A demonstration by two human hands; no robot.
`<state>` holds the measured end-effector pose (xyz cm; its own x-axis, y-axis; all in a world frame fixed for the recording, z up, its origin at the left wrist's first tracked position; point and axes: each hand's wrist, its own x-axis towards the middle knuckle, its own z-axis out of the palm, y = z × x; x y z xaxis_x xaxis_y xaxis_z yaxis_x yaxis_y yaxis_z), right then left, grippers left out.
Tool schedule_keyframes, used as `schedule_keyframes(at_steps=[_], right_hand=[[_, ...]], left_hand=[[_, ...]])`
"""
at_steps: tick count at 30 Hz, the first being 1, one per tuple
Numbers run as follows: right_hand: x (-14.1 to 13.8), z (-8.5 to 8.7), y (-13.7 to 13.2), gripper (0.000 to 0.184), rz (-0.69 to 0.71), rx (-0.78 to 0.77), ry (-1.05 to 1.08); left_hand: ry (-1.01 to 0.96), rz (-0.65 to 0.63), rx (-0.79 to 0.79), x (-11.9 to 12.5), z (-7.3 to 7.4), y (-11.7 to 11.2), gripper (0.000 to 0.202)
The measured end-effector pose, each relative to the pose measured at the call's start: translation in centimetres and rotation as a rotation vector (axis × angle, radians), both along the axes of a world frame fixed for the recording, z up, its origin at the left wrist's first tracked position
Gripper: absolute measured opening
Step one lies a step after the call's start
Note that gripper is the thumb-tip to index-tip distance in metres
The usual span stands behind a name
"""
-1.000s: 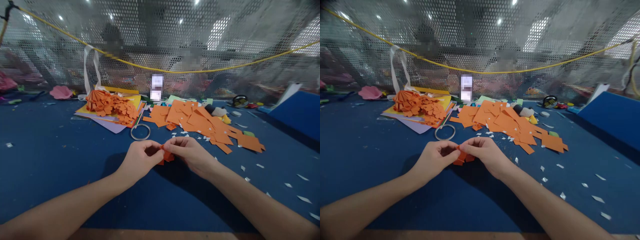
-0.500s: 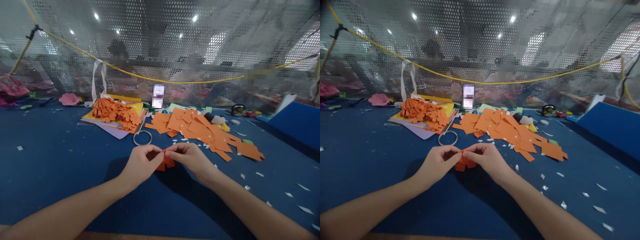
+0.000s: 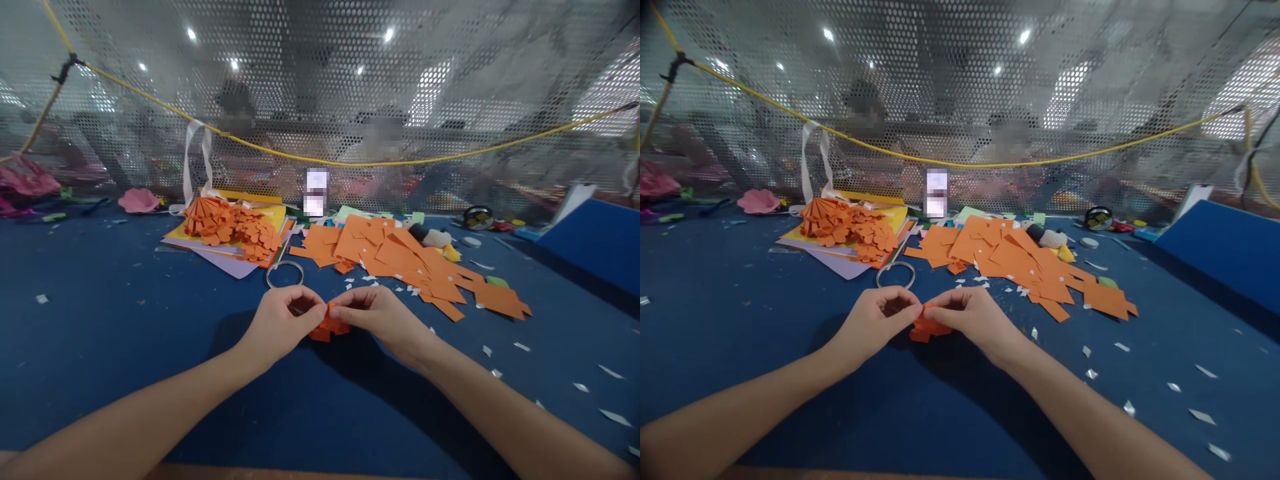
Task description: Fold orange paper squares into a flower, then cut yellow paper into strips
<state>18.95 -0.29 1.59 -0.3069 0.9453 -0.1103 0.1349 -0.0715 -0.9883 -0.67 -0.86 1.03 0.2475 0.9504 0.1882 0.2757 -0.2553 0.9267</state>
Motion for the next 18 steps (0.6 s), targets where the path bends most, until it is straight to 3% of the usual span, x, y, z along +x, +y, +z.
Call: schedule_keyframes(at_steps=[8,12,18], right_hand=[[0.1,0.2,0.1,0.025,0.004,0.029,-0.067],[0.5,-0.1,0.7,0.028,-0.030,0.109,-0.110],[1.5,-0.9,1.8,0.030,-0.196,0.210,-0.109]], left_hand=[[0.109,-0.041,0.119,-0.1,-0.1,0.2,0.014],[0.192,0.030,0.216,-0.7,-0.5,1.2,0.017],[0.724,0.185,0.443,-1.6,-1.7,3.0,0.023]])
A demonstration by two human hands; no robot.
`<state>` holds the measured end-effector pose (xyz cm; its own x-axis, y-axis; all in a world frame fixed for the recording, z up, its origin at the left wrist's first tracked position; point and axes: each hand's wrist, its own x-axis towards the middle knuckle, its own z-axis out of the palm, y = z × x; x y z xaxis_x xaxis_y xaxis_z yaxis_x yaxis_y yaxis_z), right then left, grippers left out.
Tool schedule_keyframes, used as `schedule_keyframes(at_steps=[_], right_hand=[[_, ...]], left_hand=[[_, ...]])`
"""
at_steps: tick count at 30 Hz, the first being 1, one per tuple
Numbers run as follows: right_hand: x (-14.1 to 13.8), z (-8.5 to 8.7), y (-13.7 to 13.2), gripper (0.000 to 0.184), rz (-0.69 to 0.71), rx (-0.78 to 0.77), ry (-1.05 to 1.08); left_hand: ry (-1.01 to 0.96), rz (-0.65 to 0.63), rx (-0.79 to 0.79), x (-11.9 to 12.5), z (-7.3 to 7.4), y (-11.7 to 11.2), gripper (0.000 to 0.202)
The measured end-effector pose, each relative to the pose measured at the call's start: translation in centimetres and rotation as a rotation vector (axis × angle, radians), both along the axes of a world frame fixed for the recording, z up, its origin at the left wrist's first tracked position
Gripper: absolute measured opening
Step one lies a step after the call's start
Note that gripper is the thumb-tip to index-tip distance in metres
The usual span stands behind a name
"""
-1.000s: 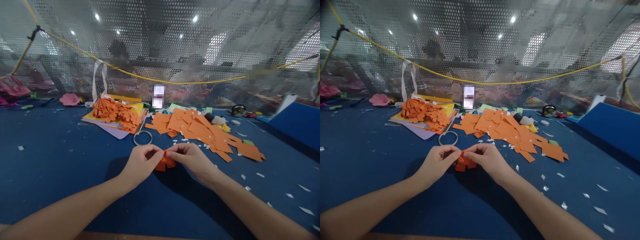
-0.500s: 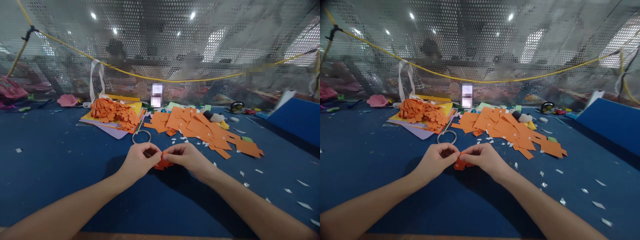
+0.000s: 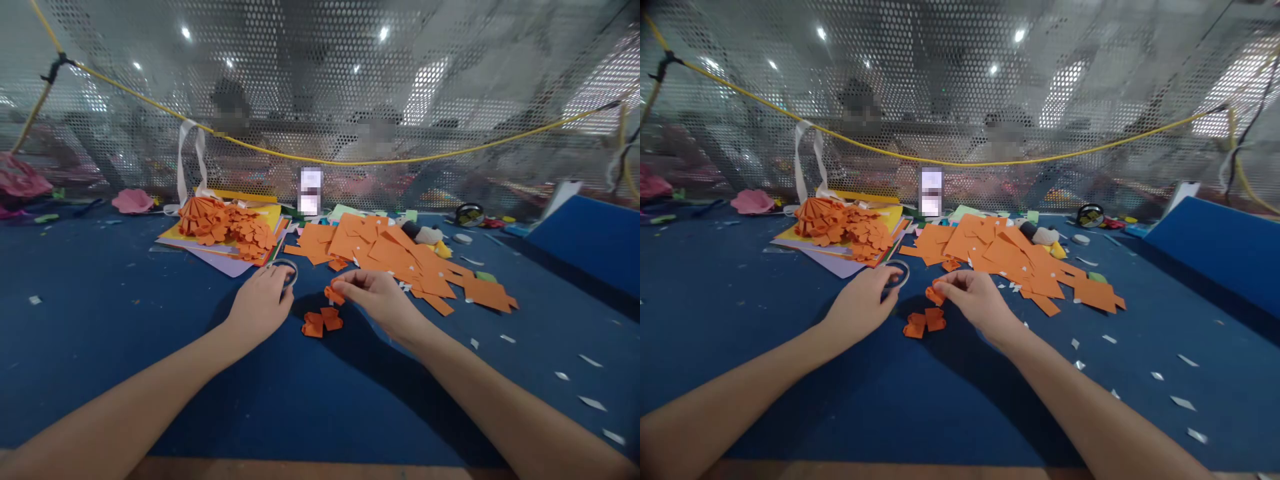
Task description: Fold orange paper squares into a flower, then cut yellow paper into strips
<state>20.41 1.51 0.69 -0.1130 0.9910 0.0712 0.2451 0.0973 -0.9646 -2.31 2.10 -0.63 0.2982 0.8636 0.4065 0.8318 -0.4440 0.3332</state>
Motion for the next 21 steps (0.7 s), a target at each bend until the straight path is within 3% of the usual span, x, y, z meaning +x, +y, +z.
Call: schedule_keyframes(at_steps=[5,11,14,17,19,21], right_hand=[[0.4,-0.8,0.7,0.025,-0.131,0.070,-0.062],[0.2,-1.1,0.8,0.031,-0.075,0.026,0.039],[0.0,-0.8,0.5,0.036,0.018,0.017,0.030],[-0.2,-0.5,0.2,0.026,0.151,0.030,-0.076],[-0.3,-0.4,0.0,0.021,0.188,0.125,-0.235],[-0.4,-0.5,-0.1,0.020,0.140,0.312,-0.399]], left_hand=[[0.183,-0.001,0.057,-0.7,-0.6,0.6,0.014],[0.118,0.033,0.066,-0.6,-0.1,0.6,0.012],[-0.129,0.009,0.023,-0.2,0.1,0.4,0.011],[-0.489,-0.110,-0.111,0.1,-0.3,0.5,0.010],[-0.622,-0.154,-0.189,0.2,-0.6,0.7,0.009],[-0.677,-0.174,-0.234,0.2,-0.9,0.8,0.010]])
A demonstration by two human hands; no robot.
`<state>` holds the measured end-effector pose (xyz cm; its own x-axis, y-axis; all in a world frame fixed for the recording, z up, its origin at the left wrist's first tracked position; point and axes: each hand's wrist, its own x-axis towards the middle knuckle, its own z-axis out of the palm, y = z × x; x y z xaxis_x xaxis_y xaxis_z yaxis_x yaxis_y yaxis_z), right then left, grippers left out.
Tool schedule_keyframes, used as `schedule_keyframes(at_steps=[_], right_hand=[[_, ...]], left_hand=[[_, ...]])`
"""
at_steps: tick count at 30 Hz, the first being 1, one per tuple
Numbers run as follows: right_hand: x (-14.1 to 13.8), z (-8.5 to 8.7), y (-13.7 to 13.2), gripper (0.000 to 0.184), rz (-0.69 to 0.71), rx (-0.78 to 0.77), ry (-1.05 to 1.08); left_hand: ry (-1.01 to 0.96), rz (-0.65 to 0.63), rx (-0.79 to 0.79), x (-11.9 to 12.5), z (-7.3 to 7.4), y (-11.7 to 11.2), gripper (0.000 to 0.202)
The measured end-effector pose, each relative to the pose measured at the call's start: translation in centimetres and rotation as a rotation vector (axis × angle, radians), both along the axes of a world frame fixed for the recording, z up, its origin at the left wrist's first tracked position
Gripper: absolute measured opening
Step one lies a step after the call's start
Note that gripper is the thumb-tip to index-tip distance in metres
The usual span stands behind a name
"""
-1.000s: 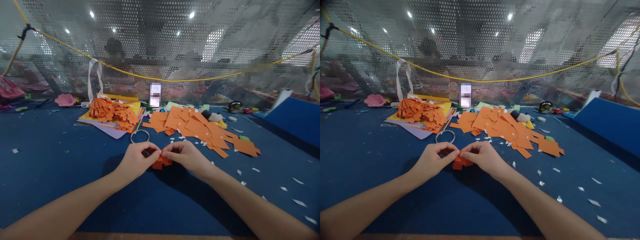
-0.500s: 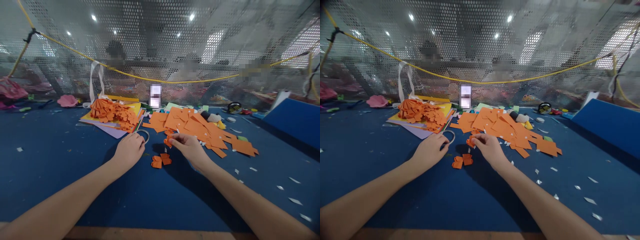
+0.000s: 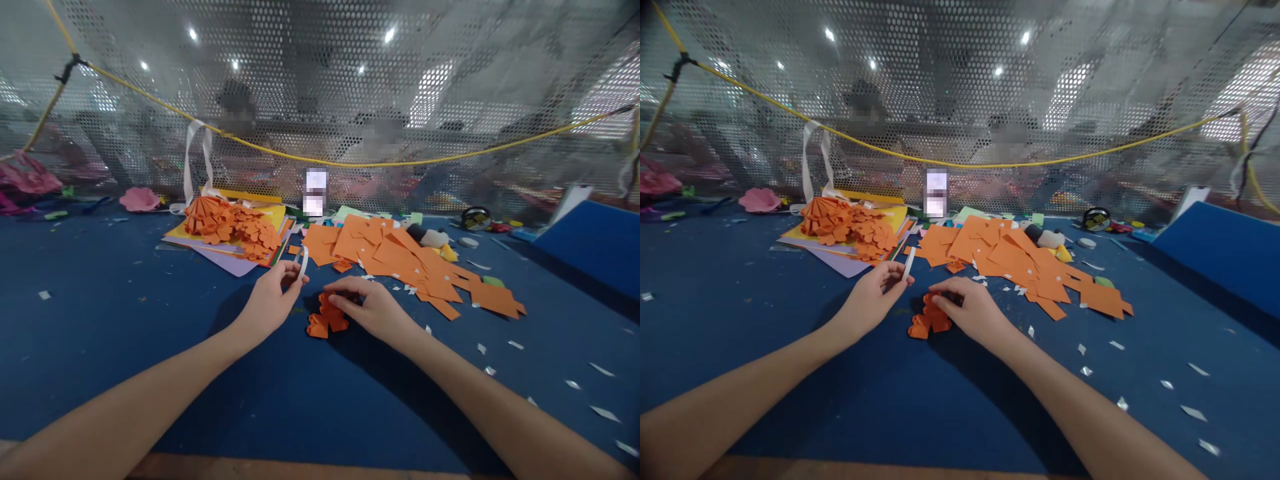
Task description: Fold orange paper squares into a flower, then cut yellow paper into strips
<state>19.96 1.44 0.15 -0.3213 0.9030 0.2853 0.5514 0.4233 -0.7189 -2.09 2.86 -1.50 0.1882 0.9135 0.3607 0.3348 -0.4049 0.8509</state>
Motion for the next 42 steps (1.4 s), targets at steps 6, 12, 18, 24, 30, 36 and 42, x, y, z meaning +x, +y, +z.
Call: schedule_keyframes(at_steps=[6,12,18,24,30,36,42], right_hand=[[-0.5,-0.1,-0.7,0.032,-0.085,0.487,-0.085],[-0.5,0.3,-1.1,0.038,-0.046,0.609,-0.057],[-0.8,0.3,-1.3,0.029,-0.013,0.668,0.000],[-1.2,0.5,-2.0,0.016,-0.043,0.633,0.068],[-1.4,1.0,-2.3,0.009,-0.046,0.615,0.038],[-1.5,0.9,-2.8,0.010,-0.130,0.612,0.041],[-1.5,1.3,-3.1,0.012,-0.055,0.733,-0.039]], left_hand=[[0.053,-0.019,0.106,0.8,0.7,-1.7,0.021],[0.158,-0.045,0.322,1.4,0.8,-3.3,0.026],[0.280,-0.006,0.516,1.2,0.5,-3.3,0.017],[0.265,0.026,0.530,1.4,0.6,-3.6,0.017],[0.208,0.051,0.541,1.5,0.8,-3.7,0.015],[0.099,0.089,0.295,1.8,1.7,-4.2,0.014],[-0.009,0.050,0.129,2.0,2.6,-4.8,0.012]])
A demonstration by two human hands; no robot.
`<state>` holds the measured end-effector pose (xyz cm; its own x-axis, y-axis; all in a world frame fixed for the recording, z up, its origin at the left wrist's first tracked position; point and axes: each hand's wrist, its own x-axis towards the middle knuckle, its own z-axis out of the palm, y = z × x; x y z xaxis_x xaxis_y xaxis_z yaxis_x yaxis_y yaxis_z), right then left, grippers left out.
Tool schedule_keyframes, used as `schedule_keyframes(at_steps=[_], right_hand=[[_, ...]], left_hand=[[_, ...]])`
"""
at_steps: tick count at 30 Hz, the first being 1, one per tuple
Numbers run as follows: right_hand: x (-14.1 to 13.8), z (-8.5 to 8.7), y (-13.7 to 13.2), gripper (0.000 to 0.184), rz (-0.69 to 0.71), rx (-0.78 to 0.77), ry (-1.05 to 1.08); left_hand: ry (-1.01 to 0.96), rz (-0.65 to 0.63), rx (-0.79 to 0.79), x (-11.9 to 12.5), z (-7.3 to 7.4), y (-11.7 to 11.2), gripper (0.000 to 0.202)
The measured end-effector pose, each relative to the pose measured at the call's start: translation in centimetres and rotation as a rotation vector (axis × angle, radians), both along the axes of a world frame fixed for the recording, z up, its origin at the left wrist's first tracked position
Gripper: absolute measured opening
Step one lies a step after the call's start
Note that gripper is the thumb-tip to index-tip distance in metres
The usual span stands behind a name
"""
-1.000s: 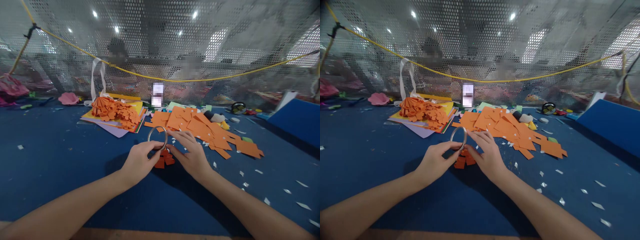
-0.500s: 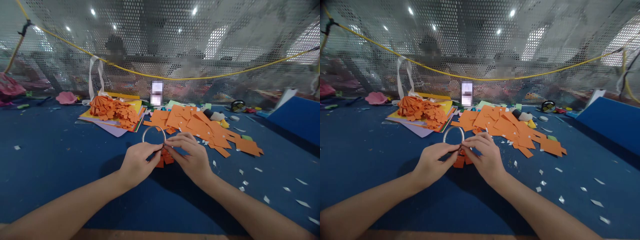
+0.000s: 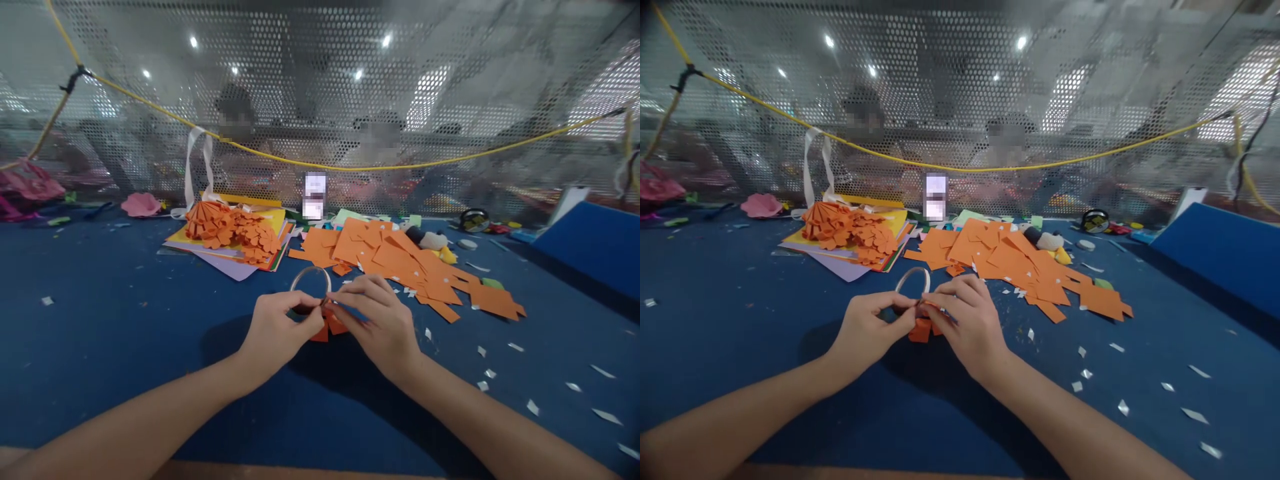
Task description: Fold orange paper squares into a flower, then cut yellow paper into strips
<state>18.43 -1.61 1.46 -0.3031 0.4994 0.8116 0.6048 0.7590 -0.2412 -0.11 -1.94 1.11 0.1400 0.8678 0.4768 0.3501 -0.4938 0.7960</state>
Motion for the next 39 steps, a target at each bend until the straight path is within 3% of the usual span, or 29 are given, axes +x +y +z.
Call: schedule_keyframes(at_steps=[6,9,15,17,21,27,30,33,39], right_hand=[[0.0,-0.1,-0.1,0.015,0.021,0.053,-0.051],[0.2,-0.1,0.2,0.020,0.055,0.180,-0.146],[0.5,0.5,0.5,0.024,0.080,0.291,-0.313],[0.5,0.5,0.4,0.024,0.109,0.257,-0.285],[0.7,0.5,0.1,0.020,0.147,0.125,-0.084],[2.1,0.0,1.9,0.018,-0.131,-0.147,0.336],[3.5,-0.7,3.9,0.039,-0.215,-0.255,0.326],[4.8,-1.4,5.6,0.047,-0.285,-0.307,0.253],[4.5,-2.2,6.8,0.037,-0.285,-0.468,0.188]], left_hand=[[-0.109,-0.009,-0.178,-0.1,-0.1,0.5,0.010],[-0.157,-0.032,-0.255,-0.1,-0.4,1.1,0.011],[-0.152,-0.021,-0.245,-0.5,-0.6,1.8,0.012],[-0.106,0.006,-0.212,-1.0,-0.6,2.3,0.011],[-0.039,0.187,-0.137,-2.5,-0.7,4.4,0.015],[0.342,0.129,0.034,-3.5,-2.5,6.5,0.029],[0.434,0.106,0.104,-3.2,-3.1,6.3,0.042],[0.520,0.075,0.179,-2.8,-3.0,5.8,0.039],[0.503,0.010,0.233,-2.1,-2.4,4.7,0.028]])
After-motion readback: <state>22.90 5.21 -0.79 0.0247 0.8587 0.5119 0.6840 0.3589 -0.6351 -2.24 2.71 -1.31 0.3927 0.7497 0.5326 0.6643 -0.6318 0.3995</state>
